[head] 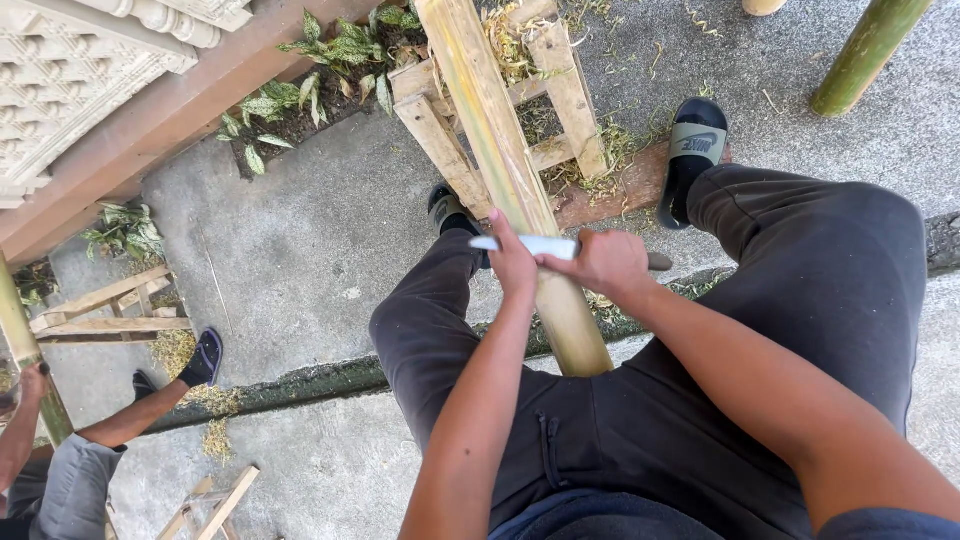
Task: Using a knife to scrape the outer surface of a bamboo pole.
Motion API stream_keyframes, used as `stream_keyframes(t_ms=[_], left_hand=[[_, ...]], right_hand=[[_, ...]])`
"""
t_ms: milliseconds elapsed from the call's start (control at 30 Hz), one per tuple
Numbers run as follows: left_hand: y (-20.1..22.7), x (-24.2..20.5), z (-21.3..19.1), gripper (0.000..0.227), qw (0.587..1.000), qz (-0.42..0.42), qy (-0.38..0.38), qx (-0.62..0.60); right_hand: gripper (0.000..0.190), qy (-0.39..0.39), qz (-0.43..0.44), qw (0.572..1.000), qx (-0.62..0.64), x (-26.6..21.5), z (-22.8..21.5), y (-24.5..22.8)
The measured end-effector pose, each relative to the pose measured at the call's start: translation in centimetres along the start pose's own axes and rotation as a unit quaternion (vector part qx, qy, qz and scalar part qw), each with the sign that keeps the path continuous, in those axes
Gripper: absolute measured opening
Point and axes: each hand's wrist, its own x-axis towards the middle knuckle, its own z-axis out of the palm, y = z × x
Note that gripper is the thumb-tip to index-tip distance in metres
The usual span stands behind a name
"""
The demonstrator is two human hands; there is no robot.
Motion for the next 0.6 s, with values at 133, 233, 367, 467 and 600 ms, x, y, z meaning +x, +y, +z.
stream_keyframes(t_ms=[133,233,367,467,600], left_hand=[[0.6,-0.5,-0.5,0.075,0.996,-0.038,-0.048,0.07],[-0.3,-3.1,-1.8,0.071,0.998,0.001,-0.06,0.004],[-3.4,-3.2,-2.7,0.074,0.998,0.042,-0.053,0.01],[-0.8,-3.8,-1.3,0.071,0.999,-0.052,0.001,0.0],[-1.7,-1.8,-1.0,0.07,1.0,0.018,0.001,0.023]], right_hand=[[0.092,-0.026,0.05,0.998,0.036,-0.4,-0.9,-0.2],[0.093,-0.048,0.032,0.998,0.012,-1.6,-1.1,0.0],[0.092,-0.062,-0.008,0.997,-0.034,-2.5,-0.7,0.3],[0.091,-0.043,-0.009,0.999,-0.023,-2.2,0.9,0.7],[0.09,-0.037,-0.009,0.999,-0.02,-0.9,0.8,0.4]])
